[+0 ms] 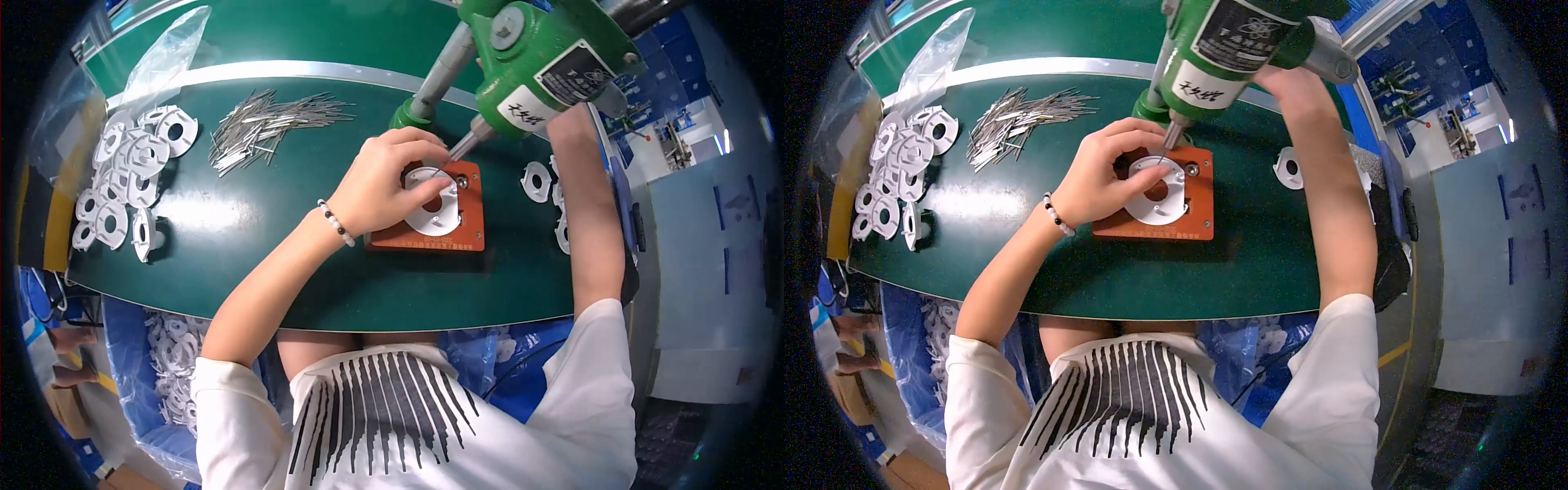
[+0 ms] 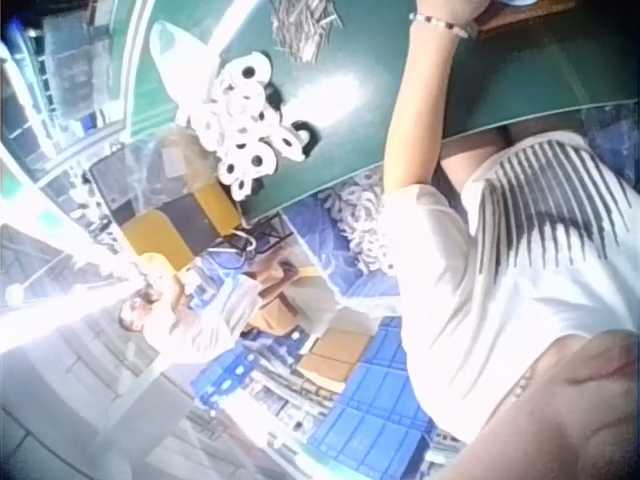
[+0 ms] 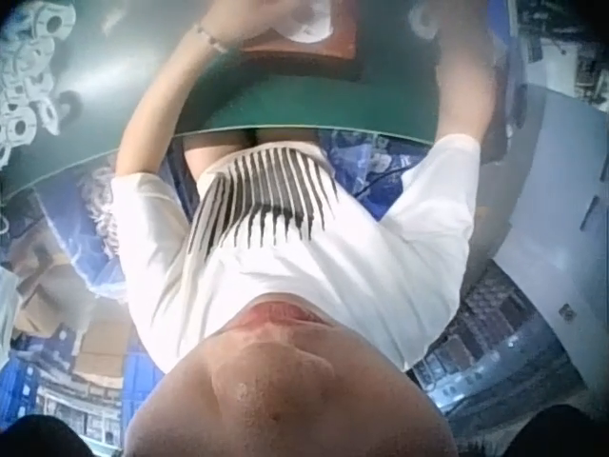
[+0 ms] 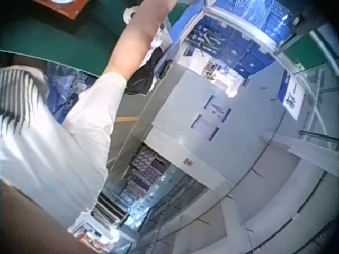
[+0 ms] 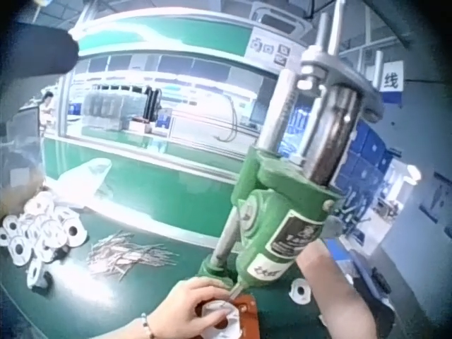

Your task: The person assembles white plastic components with metal pins using a manual press machine, creating finished parts.

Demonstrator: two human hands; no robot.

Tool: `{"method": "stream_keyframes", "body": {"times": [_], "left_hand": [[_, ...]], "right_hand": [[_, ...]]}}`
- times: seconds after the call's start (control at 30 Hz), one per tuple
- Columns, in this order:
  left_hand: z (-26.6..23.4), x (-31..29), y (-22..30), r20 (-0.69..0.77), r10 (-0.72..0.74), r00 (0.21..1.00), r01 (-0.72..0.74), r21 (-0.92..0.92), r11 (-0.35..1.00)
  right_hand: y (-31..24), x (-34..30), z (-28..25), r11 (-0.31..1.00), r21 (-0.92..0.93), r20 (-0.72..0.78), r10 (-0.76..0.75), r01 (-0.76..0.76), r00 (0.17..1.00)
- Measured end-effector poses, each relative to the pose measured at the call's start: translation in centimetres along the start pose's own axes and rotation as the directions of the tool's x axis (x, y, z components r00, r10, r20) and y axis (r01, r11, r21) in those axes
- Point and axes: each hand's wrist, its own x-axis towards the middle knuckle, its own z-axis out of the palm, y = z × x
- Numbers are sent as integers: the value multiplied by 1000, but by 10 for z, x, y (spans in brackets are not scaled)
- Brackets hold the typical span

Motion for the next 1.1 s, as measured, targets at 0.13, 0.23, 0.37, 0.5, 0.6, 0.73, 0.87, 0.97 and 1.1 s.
{"method": "stream_keyframes", "body": {"times": [0.13, 0.23, 0.37, 0.5, 0.6, 0.73, 0.87, 0.97, 1.1], "left_hand": [[-3, 1, 3, -2, -42, 999, 43, 45, 998], [0, 1, 2, -14, -23, 1000, 24, 60, 998], [2, 0, -1, -10, 12, 1000, -11, 54, 998], [2, 0, 2, -23, -33, 999, 34, 42, 999], [3, 0, 0, -26, -19, 999, 21, 49, 999], [2, 1, 1, 3, -32, 999, 31, 72, 997], [-1, 1, 3, 10, -66, 998, 66, 16, 998], [-5, -8, -7, -37, -42, 998, 42, -16, 999], [-10, -5, -4, 1, -71, 997, 71, 67, 995]], "right_hand": [[-21, -1, -3, 998, 56, 10, -2, 1, 1000], [-39, -3, -1, 995, 103, -2, -3, 3, 1000], [-61, -8, 1, 985, 171, -26, 5, 0, 1000], [-86, -7, 9, 973, 232, -52, 15, -3, 999], [-122, 24, 12, 961, 278, -67, 15, 4, 998], [-141, -17, 18, 943, 332, -86, 14, 15, 996], [-175, -23, 23, 919, 393, -102, 5, 36, 995], [-198, -23, 24, 890, 452, -100, -18, 62, 995], [-171, 48, -56, 847, 524, -104, -38, 88, 994]]}}
